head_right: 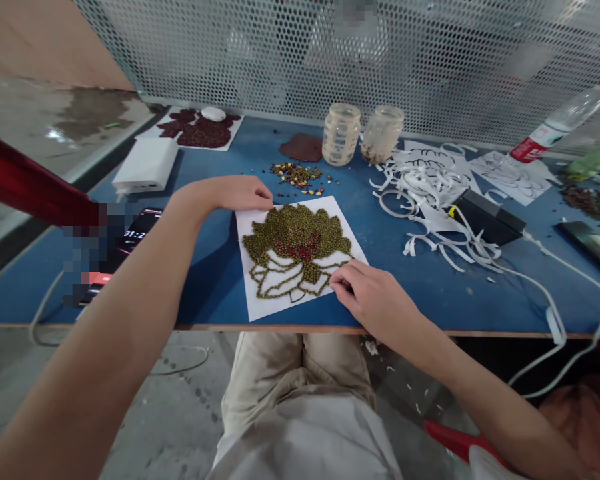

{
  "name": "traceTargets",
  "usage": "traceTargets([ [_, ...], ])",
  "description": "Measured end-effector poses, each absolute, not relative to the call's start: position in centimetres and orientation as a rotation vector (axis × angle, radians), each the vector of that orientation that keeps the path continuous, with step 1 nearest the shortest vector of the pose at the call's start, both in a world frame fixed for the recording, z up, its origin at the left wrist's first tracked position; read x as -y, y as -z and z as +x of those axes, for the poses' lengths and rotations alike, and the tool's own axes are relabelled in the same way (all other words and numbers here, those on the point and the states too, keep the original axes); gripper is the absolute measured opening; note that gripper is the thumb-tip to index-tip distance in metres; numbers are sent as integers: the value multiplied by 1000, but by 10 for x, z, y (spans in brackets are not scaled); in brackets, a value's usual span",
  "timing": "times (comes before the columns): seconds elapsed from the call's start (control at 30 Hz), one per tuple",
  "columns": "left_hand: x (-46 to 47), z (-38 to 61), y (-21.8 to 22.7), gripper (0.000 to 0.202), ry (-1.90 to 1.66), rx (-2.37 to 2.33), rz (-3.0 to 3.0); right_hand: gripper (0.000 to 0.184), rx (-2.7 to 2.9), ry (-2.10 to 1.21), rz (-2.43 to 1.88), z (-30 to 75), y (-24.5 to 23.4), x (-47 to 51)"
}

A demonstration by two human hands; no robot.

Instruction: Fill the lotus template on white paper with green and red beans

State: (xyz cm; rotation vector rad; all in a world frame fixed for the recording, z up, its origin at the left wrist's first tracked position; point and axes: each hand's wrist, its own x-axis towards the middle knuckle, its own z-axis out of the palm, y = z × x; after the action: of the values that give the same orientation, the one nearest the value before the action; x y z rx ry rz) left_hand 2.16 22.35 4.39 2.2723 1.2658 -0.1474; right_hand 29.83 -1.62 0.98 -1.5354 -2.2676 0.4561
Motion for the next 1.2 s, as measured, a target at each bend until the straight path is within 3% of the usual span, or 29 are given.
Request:
traceTargets([
  [0.43, -221, 23, -46, 21, 151, -1272, 2258, 14, 2205, -556, -1497, 300, -17, 13],
  [0.93, -221, 23, -49, 25, 210, -1286, 2283, 8, 2200, -202, -1357, 302, 5, 34],
  [1.2, -217, 24, -52, 30, 226, -1320, 2285, 36, 2263, 38, -1269, 306, 18, 46],
])
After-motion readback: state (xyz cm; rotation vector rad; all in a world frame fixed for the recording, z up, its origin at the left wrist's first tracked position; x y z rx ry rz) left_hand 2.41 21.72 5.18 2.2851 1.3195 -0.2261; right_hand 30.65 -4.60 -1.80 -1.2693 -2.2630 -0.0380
